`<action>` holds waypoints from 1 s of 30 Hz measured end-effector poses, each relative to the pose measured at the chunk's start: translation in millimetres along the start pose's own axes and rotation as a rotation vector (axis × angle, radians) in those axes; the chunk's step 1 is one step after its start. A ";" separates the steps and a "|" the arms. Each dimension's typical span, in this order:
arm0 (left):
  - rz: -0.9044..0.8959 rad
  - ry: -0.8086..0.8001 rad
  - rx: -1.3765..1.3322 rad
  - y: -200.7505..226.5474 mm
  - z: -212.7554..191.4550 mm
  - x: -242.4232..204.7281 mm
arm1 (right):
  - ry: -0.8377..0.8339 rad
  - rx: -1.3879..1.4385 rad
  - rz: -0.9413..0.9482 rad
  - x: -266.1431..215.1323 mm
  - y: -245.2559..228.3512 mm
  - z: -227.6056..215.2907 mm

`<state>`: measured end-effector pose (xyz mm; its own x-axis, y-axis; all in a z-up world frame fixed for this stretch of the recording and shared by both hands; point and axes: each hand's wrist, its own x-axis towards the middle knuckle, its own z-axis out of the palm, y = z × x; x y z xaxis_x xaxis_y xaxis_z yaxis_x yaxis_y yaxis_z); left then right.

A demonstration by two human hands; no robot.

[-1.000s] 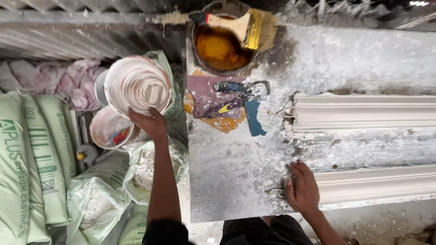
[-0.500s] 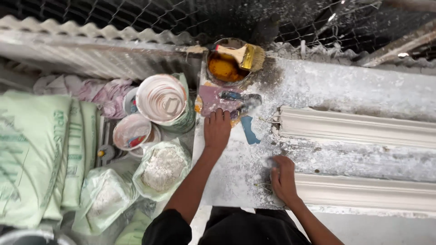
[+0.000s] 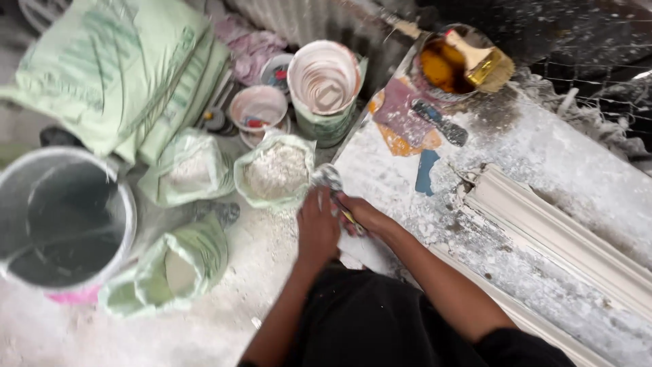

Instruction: The person ties a yellow string around a stack of white decorative moldings to secure them. They then use a utility knife to scrape and clean the edges of the moldings before moving the stack.

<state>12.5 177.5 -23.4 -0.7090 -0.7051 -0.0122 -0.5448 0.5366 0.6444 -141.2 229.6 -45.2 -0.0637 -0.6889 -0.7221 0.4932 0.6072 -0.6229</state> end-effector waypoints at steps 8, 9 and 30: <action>0.142 0.012 0.082 -66.3 50.2 17.9 | 0.023 -0.210 0.219 46.6 24.4 1.2; 0.139 0.016 0.080 -63.4 50.1 18.0 | 0.022 -0.215 0.220 36.5 20.6 2.1; 0.091 0.091 0.004 -47.0 52.7 18.5 | 0.450 -1.681 -0.417 -8.5 14.2 20.3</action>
<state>1.4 163.7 -94.2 -0.7117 -0.6929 0.1159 -0.4820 0.6016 0.6370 -116.1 236.0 -41.8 -0.2904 -0.9112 -0.2920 -0.9226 0.3476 -0.1672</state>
